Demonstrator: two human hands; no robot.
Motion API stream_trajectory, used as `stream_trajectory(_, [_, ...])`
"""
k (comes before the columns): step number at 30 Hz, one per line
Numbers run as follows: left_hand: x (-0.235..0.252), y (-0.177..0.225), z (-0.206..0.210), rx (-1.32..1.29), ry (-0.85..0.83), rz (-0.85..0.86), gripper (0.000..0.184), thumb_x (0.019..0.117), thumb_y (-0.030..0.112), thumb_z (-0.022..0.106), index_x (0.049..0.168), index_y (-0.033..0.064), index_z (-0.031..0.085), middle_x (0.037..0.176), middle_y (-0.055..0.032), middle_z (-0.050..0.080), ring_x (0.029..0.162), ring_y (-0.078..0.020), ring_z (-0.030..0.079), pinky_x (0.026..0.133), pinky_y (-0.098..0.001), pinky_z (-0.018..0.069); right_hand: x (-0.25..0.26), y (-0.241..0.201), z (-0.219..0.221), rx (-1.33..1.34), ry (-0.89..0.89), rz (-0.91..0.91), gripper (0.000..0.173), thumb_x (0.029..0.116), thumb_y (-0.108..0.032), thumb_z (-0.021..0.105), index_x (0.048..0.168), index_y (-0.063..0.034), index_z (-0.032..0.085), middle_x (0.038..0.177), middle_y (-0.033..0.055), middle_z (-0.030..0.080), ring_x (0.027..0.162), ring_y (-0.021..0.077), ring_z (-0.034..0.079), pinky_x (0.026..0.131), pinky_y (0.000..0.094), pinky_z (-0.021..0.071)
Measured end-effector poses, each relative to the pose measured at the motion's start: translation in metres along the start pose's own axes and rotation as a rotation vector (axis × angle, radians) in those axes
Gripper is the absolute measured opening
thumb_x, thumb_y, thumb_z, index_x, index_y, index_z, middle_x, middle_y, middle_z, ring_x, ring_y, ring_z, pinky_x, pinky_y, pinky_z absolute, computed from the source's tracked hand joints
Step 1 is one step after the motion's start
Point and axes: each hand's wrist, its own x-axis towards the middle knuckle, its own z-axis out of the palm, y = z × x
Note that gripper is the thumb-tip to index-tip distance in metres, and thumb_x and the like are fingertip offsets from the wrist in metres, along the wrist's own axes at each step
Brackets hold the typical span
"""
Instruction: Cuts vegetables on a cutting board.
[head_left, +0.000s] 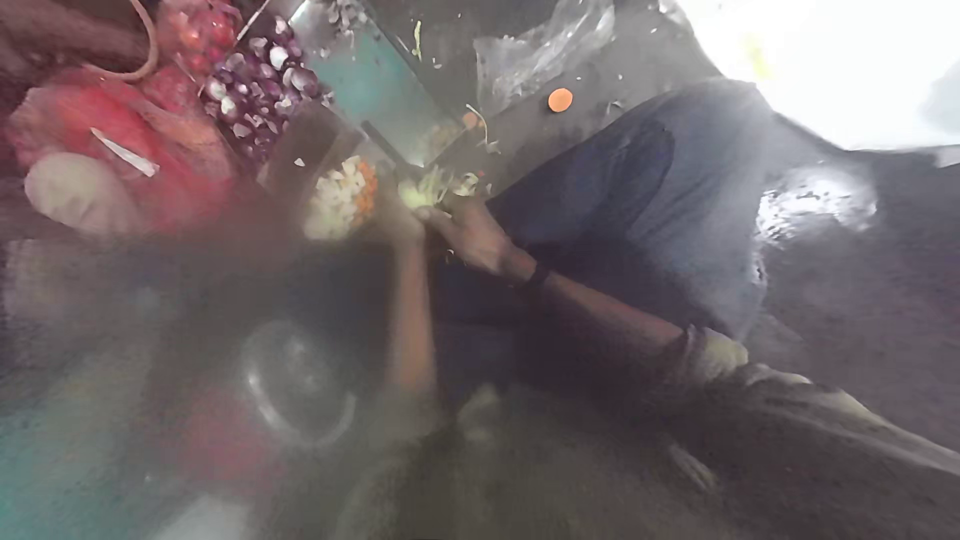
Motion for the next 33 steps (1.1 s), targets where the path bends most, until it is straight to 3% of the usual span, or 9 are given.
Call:
stream_trajectory(11, [0.003,-0.016,-0.006,-0.094,-0.061,0.461,0.047,0.1119,0.028,0.024,0.093,0.0104,0.064,0.084,0.0046,0.069,0.082,-0.0058,0.068,0.08,-0.0283,0.0592,-0.038,-0.022,0.007,0.398,0.027,0.155,0.037,0.1061,-0.043,0.056,0.115,-0.01,0.069,0.076,0.0096,0.064,0.055,0.0182,0.058,0.048,0.034,0.0512])
stream_trajectory(14, [-0.008,-0.001,0.004,0.004,0.039,0.326,0.045,0.1124,0.026,0.026,0.091,0.0114,0.062,0.075,0.0086,0.064,0.073,-0.001,0.066,0.073,-0.024,0.0589,-0.029,-0.014,0.008,0.276,0.093,0.065,0.04,0.1061,-0.042,0.056,0.124,-0.0088,0.07,0.092,0.0097,0.071,0.073,0.0178,0.067,0.069,0.0392,0.0591])
stream_trajectory(15, [-0.009,0.004,0.007,0.069,0.083,0.266,0.043,0.1124,0.027,0.028,0.09,0.0108,0.062,0.073,0.0077,0.061,0.071,-0.0018,0.064,0.072,-0.0248,0.058,-0.019,-0.005,0.009,0.178,0.142,-0.035,0.042,0.1053,-0.044,0.055,0.113,-0.008,0.074,0.089,0.0071,0.072,0.077,0.0166,0.069,0.075,0.0421,0.0583])
stream_trajectory(17, [-0.008,0.005,0.009,0.132,0.13,0.206,0.047,0.1123,0.029,0.029,0.084,0.011,0.061,0.069,0.0049,0.06,0.067,-0.0049,0.064,0.069,-0.0286,0.0581,-0.004,0.008,0.009,0.009,0.199,-0.152,0.049,0.1032,-0.051,0.05,0.095,-0.0092,0.074,0.078,0.0051,0.068,0.077,0.0199,0.068,0.072,0.0493,0.0554])
stream_trajectory(19, [-0.009,0.008,0.008,0.148,0.136,0.181,0.046,0.1125,0.027,0.029,0.088,0.0083,0.064,0.075,0.0019,0.064,0.074,-0.0066,0.066,0.074,-0.0306,0.059,0.001,0.009,0.004,-0.086,0.18,-0.171,0.053,0.1034,-0.055,0.046,0.097,-0.0096,0.074,0.079,0.0067,0.069,0.08,0.0234,0.07,0.073,0.0526,0.0554])
stream_trajectory(23, [-0.018,-0.005,-0.009,0.24,0.002,0.224,0.031,0.1011,0.003,0.049,0.129,-0.0096,0.056,0.111,-0.013,0.065,0.102,-0.0106,0.063,0.094,-0.0269,0.054,-0.002,0.002,-0.002,-0.211,0.146,-0.2,0.047,0.1012,-0.048,0.051,0.088,-0.0084,0.073,0.071,0.0088,0.067,0.072,0.0279,0.069,0.067,0.055,0.0537])
stream_trajectory(27, [-0.022,0.001,-0.007,-0.211,0.025,-0.095,0.015,0.1093,0.007,0.039,0.111,0.0047,0.053,0.088,-0.0026,0.062,0.079,-0.0081,0.064,0.073,-0.0259,0.0584,0.001,0.002,-0.003,-0.312,0.159,-0.347,0.034,0.0952,-0.04,0.06,0.095,-0.0098,0.074,0.068,0.0095,0.067,0.065,0.0307,0.069,0.059,0.0564,0.052])
stream_trajectory(31, [-0.028,0.017,0.002,-0.317,0.21,-0.357,0.014,0.1099,0.013,0.038,0.111,0.0116,0.052,0.09,-0.003,0.06,0.079,-0.0108,0.063,0.068,-0.0309,0.0576,0.003,0.004,-0.008,-0.435,0.212,-0.483,0.031,0.0896,-0.027,0.06,0.111,-0.0122,0.077,0.07,0.0093,0.069,0.06,0.0314,0.067,0.052,0.054,0.0488])
stream_trajectory(33, [-0.03,0.021,0.001,-0.411,0.226,-0.451,0.024,0.1118,0.028,0.034,0.11,0.0141,0.054,0.089,-0.0022,0.061,0.078,-0.011,0.063,0.066,-0.0309,0.0568,0.002,0.007,-0.009,-0.424,0.269,-0.566,0.031,0.0896,-0.028,0.06,0.106,-0.0091,0.077,0.071,0.0109,0.07,0.061,0.0318,0.068,0.051,0.0541,0.0487])
